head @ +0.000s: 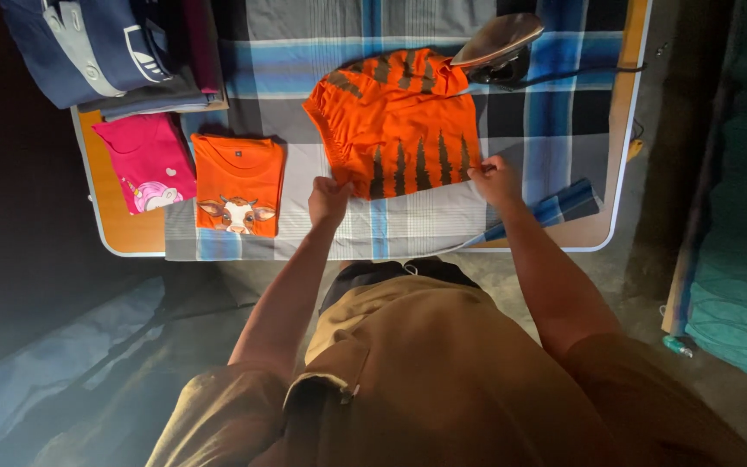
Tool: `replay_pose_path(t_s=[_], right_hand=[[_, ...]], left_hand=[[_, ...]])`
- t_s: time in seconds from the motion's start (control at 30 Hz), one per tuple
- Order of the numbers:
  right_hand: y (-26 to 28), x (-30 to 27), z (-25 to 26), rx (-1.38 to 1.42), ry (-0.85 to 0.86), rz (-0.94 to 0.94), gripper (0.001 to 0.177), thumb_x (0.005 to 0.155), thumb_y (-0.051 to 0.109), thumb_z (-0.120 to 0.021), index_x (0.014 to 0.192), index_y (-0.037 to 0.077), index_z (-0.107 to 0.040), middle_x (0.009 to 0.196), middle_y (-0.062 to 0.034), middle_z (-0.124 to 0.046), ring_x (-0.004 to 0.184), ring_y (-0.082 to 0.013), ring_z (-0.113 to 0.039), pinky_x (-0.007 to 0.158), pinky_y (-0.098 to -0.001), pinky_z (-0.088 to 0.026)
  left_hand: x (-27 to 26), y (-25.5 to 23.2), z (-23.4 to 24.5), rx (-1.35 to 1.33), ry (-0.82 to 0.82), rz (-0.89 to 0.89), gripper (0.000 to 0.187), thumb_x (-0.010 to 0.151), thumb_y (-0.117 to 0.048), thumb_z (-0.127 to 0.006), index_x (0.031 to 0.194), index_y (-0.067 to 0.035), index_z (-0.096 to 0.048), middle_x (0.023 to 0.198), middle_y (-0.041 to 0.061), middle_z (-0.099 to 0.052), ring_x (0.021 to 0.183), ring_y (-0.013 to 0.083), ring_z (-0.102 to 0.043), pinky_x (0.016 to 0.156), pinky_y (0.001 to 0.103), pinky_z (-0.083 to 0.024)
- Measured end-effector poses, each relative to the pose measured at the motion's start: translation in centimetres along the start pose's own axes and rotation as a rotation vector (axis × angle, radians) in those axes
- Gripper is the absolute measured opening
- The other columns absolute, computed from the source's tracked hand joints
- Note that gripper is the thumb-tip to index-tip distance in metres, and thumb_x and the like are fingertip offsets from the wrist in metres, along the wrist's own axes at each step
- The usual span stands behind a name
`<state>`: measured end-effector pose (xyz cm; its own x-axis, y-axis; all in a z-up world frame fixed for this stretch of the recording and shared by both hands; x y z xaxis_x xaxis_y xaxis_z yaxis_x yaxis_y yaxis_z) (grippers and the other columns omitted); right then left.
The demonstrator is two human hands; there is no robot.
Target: Ironing and folding several orange shirts and pairs of shorts on a table.
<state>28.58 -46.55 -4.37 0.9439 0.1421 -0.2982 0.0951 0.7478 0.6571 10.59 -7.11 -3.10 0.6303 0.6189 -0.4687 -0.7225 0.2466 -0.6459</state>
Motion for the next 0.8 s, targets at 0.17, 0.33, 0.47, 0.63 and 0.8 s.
replay_pose_path(t_s=[0.17,0.33,0.47,0.63,0.8], right_hand=[[-0.1,0.9,0.5,-0.062,0.108,-0.01,0.041,0.083,0.04,-0.082,0.101,0.003,-0.074,0.092,-0.0118,-0.076,0.083,-0.0235,-0.073,0.076,-0.0369,-0.058],[0.5,4.5,2.4,-0.134,0.081,-0.074,0.055,0.078,0.044,-0.092,0.108,0.002,-0.071,0.094,-0.0119,-0.074,0.084,-0.0233,-0.07,0.074,-0.0376,-0.056],[7.8,6.9,7.4,0.281,-0.169,0.038,0.071,0.084,0.031,-0.09,0.136,0.004,-0.049,0.089,-0.0084,-0.071,0.069,-0.0156,-0.065,0.063,-0.0291,-0.054],[13.9,10.3,10.5,0.415,-0.042,-0.017,0.061,0.09,0.023,-0.083,0.135,0.006,-0.046,0.088,-0.0034,-0.074,0.062,-0.01,-0.067,0.051,-0.0222,-0.052],[12.7,11.9,11.3,0.341,0.063,-0.011,0.015,0.1,0.016,-0.073,0.105,0.003,-0.068,0.086,-0.0103,-0.074,0.066,-0.0147,-0.075,0.053,-0.0244,-0.06]], left_hand=[[-0.3,-1.8,1.3,-0.056,0.108,0.037,0.055,0.078,-0.039,-0.083,0.109,-0.006,-0.052,0.089,0.011,-0.074,0.082,0.0241,-0.073,0.074,0.038,-0.059],[1.4,1.5,-0.8,-0.033,0.082,0.039,0.051,0.075,-0.039,-0.086,0.103,-0.005,-0.059,0.089,0.012,-0.076,0.082,0.0225,-0.073,0.075,0.036,-0.059],[0.5,1.9,-0.9,0.014,0.075,0.016,0.049,0.077,-0.043,-0.086,0.099,-0.004,-0.067,0.092,0.012,-0.075,0.086,0.0245,-0.073,0.077,0.037,-0.058],[0.3,1.8,-1.5,0.037,0.065,-0.002,0.05,0.079,-0.044,-0.084,0.102,-0.003,-0.067,0.094,0.013,-0.075,0.089,0.027,-0.072,0.079,0.039,-0.057],[-0.6,1.3,-1.7,0.014,0.023,-0.015,0.051,0.078,-0.041,-0.084,0.104,-0.003,-0.063,0.095,0.013,-0.074,0.089,0.029,-0.071,0.08,0.04,-0.056]])
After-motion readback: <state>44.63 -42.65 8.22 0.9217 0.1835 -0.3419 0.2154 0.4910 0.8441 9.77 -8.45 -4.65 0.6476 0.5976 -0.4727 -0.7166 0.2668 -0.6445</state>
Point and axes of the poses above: each hand's wrist, its own x-axis towards the middle knuckle, its own z-axis out of the back of the hand, y = z × x, the point moved 5 cm from there along x, towards the middle knuckle
